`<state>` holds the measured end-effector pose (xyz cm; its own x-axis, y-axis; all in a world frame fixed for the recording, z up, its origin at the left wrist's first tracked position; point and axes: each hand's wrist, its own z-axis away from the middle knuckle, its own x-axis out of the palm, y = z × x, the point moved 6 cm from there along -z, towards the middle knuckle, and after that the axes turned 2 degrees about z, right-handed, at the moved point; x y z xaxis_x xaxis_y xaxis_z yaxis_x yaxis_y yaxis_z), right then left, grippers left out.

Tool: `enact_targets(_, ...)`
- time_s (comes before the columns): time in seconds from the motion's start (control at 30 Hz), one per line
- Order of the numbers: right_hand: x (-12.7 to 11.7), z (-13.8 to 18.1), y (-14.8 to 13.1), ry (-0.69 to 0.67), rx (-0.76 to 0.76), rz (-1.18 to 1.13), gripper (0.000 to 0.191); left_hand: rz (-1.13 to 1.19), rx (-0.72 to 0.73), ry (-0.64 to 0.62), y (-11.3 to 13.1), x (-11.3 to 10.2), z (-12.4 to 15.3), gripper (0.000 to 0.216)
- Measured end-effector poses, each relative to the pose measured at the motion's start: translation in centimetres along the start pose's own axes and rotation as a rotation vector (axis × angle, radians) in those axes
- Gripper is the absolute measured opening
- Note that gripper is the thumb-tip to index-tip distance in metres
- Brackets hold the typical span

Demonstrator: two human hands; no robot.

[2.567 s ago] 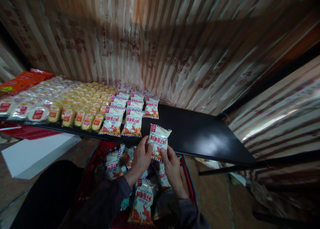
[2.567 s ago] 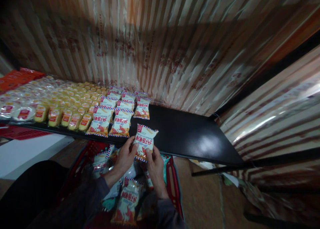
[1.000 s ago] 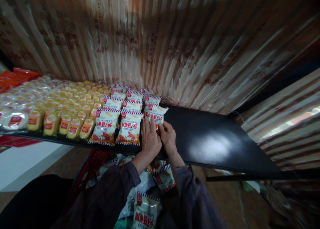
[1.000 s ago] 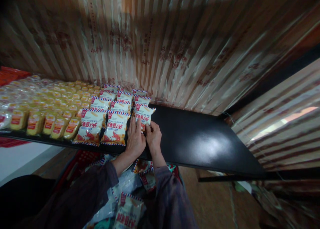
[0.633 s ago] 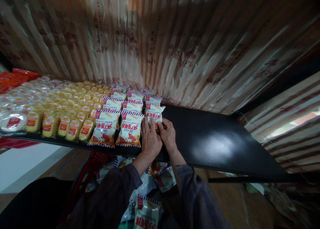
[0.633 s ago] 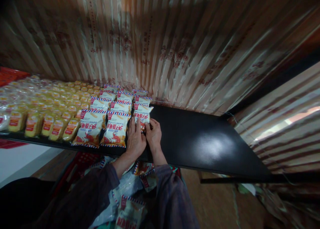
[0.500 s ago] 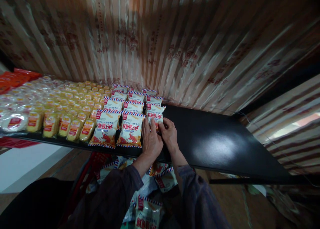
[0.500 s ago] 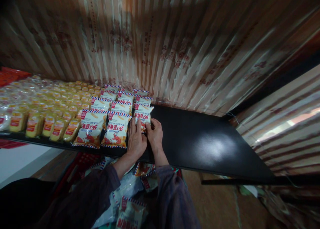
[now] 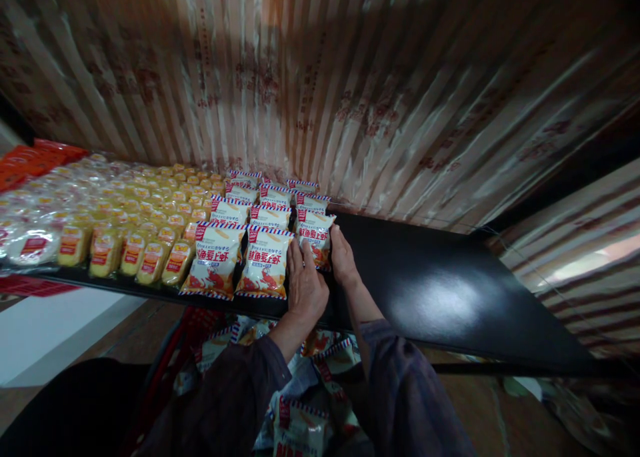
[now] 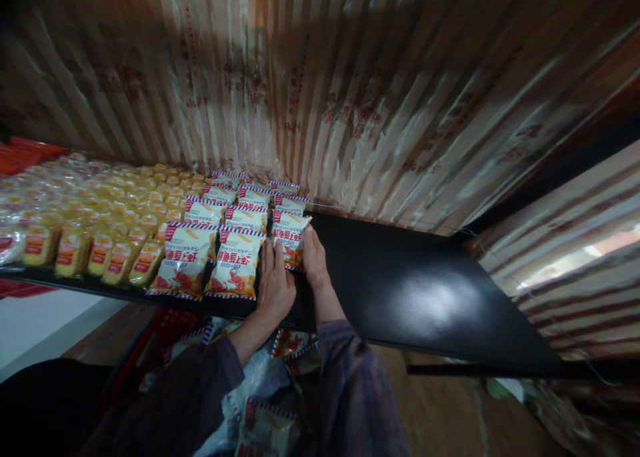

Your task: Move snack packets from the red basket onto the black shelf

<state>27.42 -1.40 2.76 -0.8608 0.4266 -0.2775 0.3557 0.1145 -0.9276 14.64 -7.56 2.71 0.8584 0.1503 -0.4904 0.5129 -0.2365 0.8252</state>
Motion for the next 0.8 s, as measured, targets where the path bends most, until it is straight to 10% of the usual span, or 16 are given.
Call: enact_targets(0.8, 0.78, 0.04, 0.77, -0.045, 0.06, 0.099, 0.06, -0.006, -0.03, -0.038, 0.21, -0.29, -0.27, 0.073)
